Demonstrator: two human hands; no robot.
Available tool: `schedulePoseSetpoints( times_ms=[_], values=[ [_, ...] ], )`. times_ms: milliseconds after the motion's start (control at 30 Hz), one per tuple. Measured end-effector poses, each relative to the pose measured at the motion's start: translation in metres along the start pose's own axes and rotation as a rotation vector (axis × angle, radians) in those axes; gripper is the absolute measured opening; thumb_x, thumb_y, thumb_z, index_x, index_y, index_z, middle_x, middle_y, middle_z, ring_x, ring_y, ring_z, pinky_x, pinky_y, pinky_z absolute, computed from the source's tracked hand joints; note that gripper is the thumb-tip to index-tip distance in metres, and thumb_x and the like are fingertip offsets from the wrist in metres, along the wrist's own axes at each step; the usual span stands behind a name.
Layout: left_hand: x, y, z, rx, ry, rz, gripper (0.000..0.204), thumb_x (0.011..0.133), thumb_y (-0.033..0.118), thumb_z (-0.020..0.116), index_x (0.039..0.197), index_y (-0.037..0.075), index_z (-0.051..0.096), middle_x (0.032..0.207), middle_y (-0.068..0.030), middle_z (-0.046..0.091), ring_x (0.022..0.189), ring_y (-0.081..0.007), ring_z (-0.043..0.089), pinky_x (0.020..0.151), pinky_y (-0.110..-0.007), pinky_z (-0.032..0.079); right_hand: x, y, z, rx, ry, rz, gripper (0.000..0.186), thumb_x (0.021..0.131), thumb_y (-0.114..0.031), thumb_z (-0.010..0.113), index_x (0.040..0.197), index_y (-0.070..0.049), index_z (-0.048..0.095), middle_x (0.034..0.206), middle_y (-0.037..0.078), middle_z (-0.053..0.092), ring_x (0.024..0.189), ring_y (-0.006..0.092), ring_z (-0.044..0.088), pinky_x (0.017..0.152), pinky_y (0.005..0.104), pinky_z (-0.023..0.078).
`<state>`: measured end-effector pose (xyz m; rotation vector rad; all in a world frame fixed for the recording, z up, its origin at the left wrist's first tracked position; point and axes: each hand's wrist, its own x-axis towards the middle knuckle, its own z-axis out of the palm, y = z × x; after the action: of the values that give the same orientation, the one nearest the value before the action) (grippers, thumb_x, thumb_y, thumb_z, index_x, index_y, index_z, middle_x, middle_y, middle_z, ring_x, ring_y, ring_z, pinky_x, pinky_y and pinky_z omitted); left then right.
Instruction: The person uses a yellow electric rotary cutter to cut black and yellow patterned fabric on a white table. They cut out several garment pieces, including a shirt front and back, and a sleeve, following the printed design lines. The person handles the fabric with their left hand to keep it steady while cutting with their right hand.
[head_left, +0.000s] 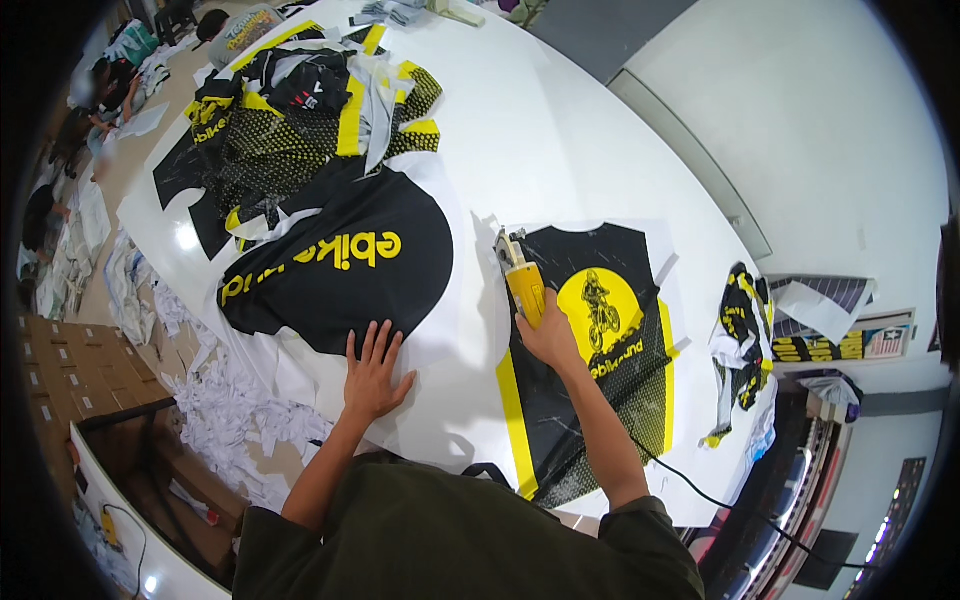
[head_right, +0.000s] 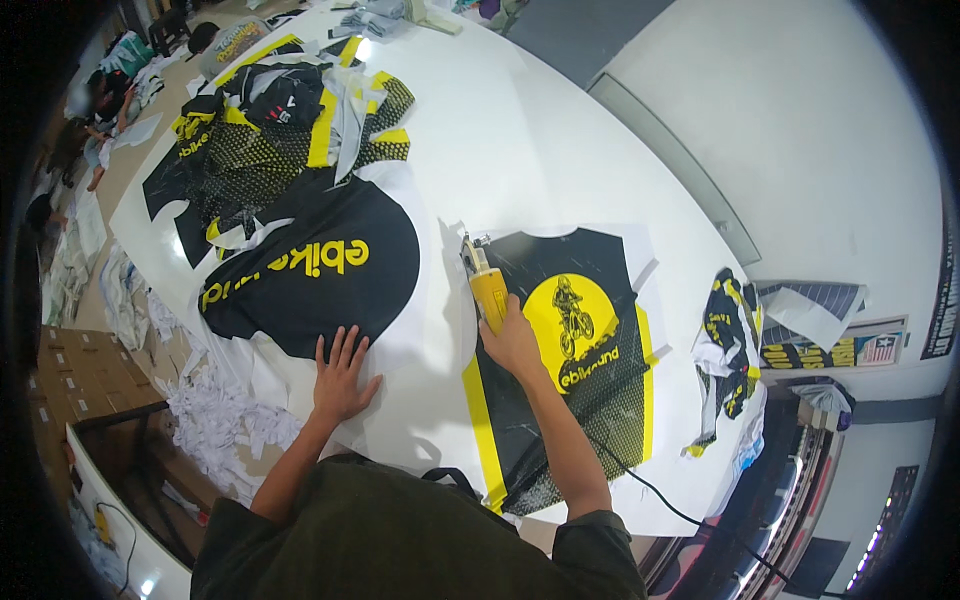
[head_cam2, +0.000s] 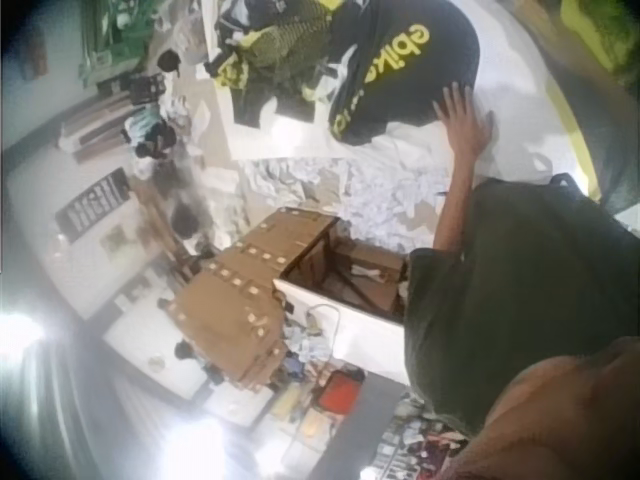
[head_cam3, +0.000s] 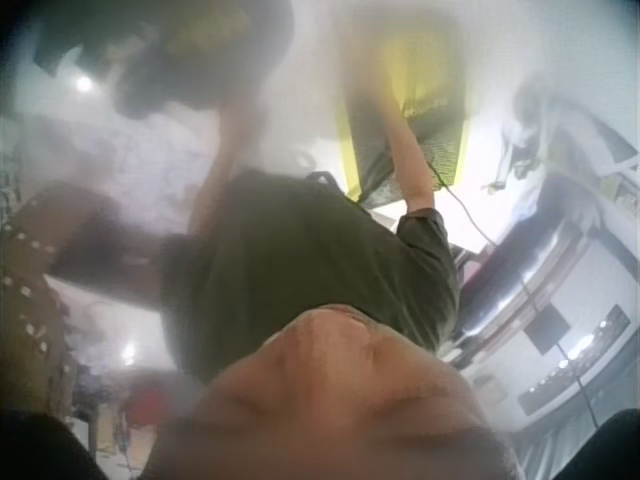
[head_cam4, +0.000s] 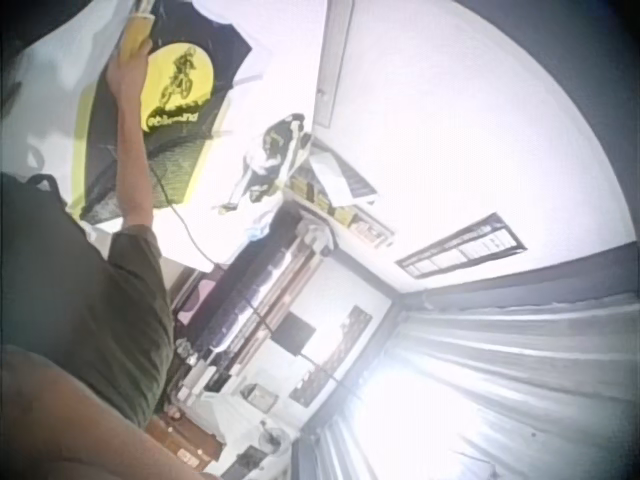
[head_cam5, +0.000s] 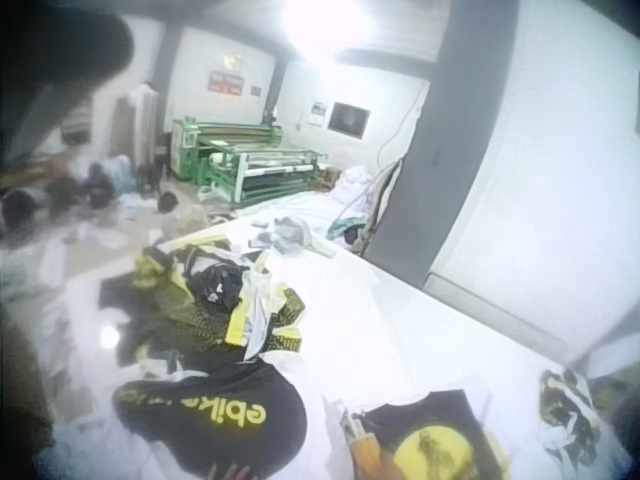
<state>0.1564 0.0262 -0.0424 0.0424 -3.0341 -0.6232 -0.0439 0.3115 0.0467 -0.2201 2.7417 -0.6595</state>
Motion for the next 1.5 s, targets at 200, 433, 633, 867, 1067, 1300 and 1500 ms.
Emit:
schedulePoseSetpoints(
  times_ms=[200, 433, 633, 867, 1067, 1300, 1500],
  values=[
    [-0.001, -0.002, 0.0, 0.002, 0.011, 0.008, 0.075, 0.094, 0.049, 0.063, 0.155, 0.007, 0.049, 0.168, -0.0147, 0.033, 0.159, -0.0333, 0.023, 0.128, -0.063, 0.007, 0.024, -0.01, -0.002, -0.003, -0.003, -0.029, 0.069, 0.091, -0.028, 0.072, 0.141, 0.004, 0.039, 0.109, 0.041, 0.067, 0.103, 0.0579, 0.066, 0.089, 0.0593, 0.054],
    [-0.003, -0.004, -0.003, 0.001, -0.003, 0.001, 0.075, 0.096, 0.052, 0.059, 0.155, 0.007, 0.049, 0.169, -0.0147, 0.033, 0.159, -0.0324, 0.022, 0.127, -0.063, 0.006, 0.062, -0.022, 0.006, 0.007, 0.023, -0.089, 0.068, 0.089, -0.028, 0.073, 0.138, 0.003, 0.039, 0.108, 0.039, 0.068, 0.102, 0.058, 0.066, 0.089, 0.0594, 0.055],
    [-0.004, -0.004, -0.002, -0.006, 0.023, 0.022, 0.075, 0.097, 0.053, 0.058, 0.156, 0.008, 0.047, 0.169, -0.0141, 0.032, 0.159, -0.0317, 0.022, 0.128, -0.062, 0.005, 0.071, -0.02, 0.007, 0.546, 0.002, 0.137, 0.052, 0.094, -0.029, 0.074, 0.13, -0.001, 0.049, 0.093, 0.019, 0.069, 0.072, 0.0323, 0.074, 0.058, 0.0414, 0.061],
    [-0.003, 0.007, -0.003, 0.012, 0.039, 0.002, 0.071, 0.099, 0.048, 0.06, 0.154, 0.004, 0.048, 0.166, -0.0194, 0.035, 0.157, -0.0374, 0.025, 0.124, -0.067, 0.01, -0.039, 0.048, -0.023, 1.052, 0.243, 0.229, 0.044, 0.1, -0.031, 0.067, 0.128, -0.002, 0.05, 0.092, 0.011, 0.065, 0.068, 0.0241, 0.072, 0.051, 0.0349, 0.059],
    [0.092, 0.096, 0.03, -0.053, 0.153, 0.022, 0.064, 0.107, 0.039, 0.051, 0.152, -0.005, 0.044, 0.162, -0.0313, 0.033, 0.151, -0.048, 0.032, 0.123, -0.068, 0.016, -0.158, 0.133, -0.054, 1.032, 0.531, 0.375, 0.042, 0.101, -0.032, 0.066, 0.128, -0.004, 0.05, 0.09, 0.011, 0.064, 0.066, 0.0228, 0.071, 0.05, 0.0341, 0.057],
    [0.228, 0.261, 0.124, -0.254, -0.052, 0.206, 0.074, 0.109, 0.048, 0.044, 0.158, -0.007, 0.034, 0.167, -0.0346, 0.021, 0.156, -0.0529, 0.019, 0.127, -0.062, 0.016, -0.243, 0.197, -0.064, 1.058, 0.767, 0.641, 0.038, 0.101, -0.026, 0.067, 0.126, -0.003, 0.049, 0.092, 0.011, 0.063, 0.064, 0.0224, 0.069, 0.051, 0.0349, 0.057],
    [0.349, 0.297, 0.192, 0.156, -0.004, 0.277, 0.087, 0.104, 0.069, 0.031, 0.166, 0.008, 0.03, 0.174, -0.0196, 0.02, 0.161, -0.0442, 0.005, 0.116, -0.081, -0.006, -0.282, 0.24, -0.047, 0.987, 0.875, 0.745, 0.043, 0.1, -0.023, 0.065, 0.132, -0.001, 0.048, 0.096, 0.013, 0.062, 0.065, 0.0227, 0.069, 0.054, 0.0349, 0.057]
  ],
)
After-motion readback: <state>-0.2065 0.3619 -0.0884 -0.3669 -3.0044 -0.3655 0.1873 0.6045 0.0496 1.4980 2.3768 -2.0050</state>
